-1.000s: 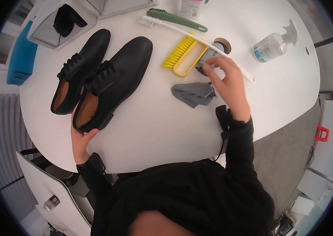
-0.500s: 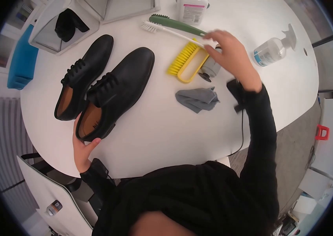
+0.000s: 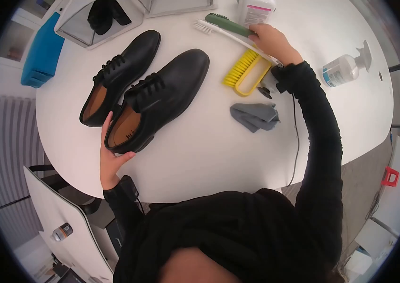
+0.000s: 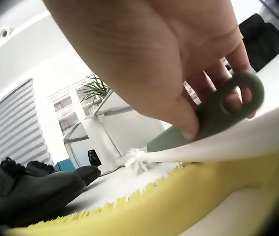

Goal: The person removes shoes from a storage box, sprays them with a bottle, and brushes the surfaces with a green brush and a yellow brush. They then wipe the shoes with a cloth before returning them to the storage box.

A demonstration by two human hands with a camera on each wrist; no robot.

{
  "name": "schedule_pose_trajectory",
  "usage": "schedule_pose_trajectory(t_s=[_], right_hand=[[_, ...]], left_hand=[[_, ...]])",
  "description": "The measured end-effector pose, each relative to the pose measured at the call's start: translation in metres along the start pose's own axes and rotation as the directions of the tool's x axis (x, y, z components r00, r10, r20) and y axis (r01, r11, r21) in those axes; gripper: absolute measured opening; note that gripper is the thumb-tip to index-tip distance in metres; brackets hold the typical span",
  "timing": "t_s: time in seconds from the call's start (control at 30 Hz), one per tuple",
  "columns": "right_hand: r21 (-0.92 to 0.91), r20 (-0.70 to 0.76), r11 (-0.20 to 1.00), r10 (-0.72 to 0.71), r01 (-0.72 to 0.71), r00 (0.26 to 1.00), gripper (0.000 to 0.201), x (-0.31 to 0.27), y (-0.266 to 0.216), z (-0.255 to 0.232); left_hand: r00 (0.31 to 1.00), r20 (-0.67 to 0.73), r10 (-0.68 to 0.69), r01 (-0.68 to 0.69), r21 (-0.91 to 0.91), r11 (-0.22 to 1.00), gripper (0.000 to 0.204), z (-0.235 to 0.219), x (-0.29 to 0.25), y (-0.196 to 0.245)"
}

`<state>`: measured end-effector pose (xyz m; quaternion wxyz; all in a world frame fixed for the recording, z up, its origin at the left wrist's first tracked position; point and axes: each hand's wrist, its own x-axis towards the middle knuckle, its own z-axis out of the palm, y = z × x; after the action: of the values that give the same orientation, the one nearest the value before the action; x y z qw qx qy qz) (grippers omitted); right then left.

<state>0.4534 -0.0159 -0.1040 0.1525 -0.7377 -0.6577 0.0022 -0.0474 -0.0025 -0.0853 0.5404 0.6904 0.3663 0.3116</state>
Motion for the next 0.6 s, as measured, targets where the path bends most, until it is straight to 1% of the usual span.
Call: schedule_pose_trajectory(t_s=[0.07, 0.1, 0.17, 0.2, 0.27, 0.3, 0.33, 0.4, 0.43, 0.5, 0.53, 0.6], right_hand=[[-0.018, -0.192, 0.996, -0.088, 0.086, 0.978, 0.021, -0.007, -0.004, -0.004], [0.003, -0.203, 0.997, -0.073, 0.075, 0.976, 0.02, -0.014, -0.007, -0.007], [0.044, -0.228, 0.998, -0.043, 0.055, 0.973, 0.018, -0.037, -0.028, -0.03], [0.146, -0.201, 0.989, 0.038, -0.009, 0.979, 0.018, -0.049, -0.038, -0.039], [0.336, -0.108, 0.93, 0.197, -0.15, 0.975, 0.019, -0.079, -0.057, -0.054], [0.57, 0.0, 0.79, 0.277, -0.228, 0.961, 0.019, -0.095, -0.068, -0.059], [0.753, 0.123, 0.585, 0.326, -0.302, 0.937, 0.019, -0.11, -0.08, -0.061], [0.871, 0.225, 0.354, 0.33, -0.341, 0.917, 0.019, -0.138, -0.102, -0.057], [0.879, 0.289, 0.28, 0.332, -0.387, 0.898, 0.022, -0.146, -0.113, -0.056], [0.866, 0.327, 0.281, 0.309, -0.414, 0.893, 0.026, -0.152, -0.127, -0.05], [0.858, 0.356, 0.27, 0.299, -0.436, 0.885, 0.029, -0.153, -0.133, -0.048], [0.823, 0.38, 0.328, 0.29, -0.464, 0.879, 0.034, -0.152, -0.146, -0.051]], left_hand=[[0.999, -0.005, -0.034, 0.033, -0.075, 0.997, 0.096, 0.006, 0.0, 0.004], [0.999, -0.009, -0.049, 0.048, -0.111, 0.993, 0.096, 0.007, 0.0, 0.005], [0.999, -0.008, -0.047, 0.046, -0.029, 0.999, 0.094, 0.002, 0.0, -0.002], [0.999, -0.006, -0.046, 0.047, 0.011, 0.999, 0.093, 0.0, 0.0, -0.006], [1.0, -0.003, -0.016, 0.016, 0.048, 0.999, 0.089, 0.0, -0.001, -0.005], [1.0, -0.004, -0.002, 0.002, 0.063, 0.998, 0.086, 0.001, -0.002, -0.004], [1.0, 0.011, 0.029, -0.03, 0.129, 0.991, 0.085, 0.001, -0.004, -0.002], [0.994, 0.056, 0.093, -0.105, 0.27, 0.957, 0.083, -0.003, -0.006, 0.005], [0.993, 0.077, 0.084, -0.102, 0.263, 0.959, 0.083, -0.007, -0.006, 0.011], [0.992, 0.114, 0.057, -0.083, 0.239, 0.967, 0.082, -0.009, -0.01, 0.017], [0.995, 0.1, 0.001, -0.016, 0.152, 0.988, 0.083, -0.009, -0.013, 0.015], [0.991, 0.085, -0.107, 0.11, -0.023, 0.994, 0.084, -0.013, -0.016, 0.011]])
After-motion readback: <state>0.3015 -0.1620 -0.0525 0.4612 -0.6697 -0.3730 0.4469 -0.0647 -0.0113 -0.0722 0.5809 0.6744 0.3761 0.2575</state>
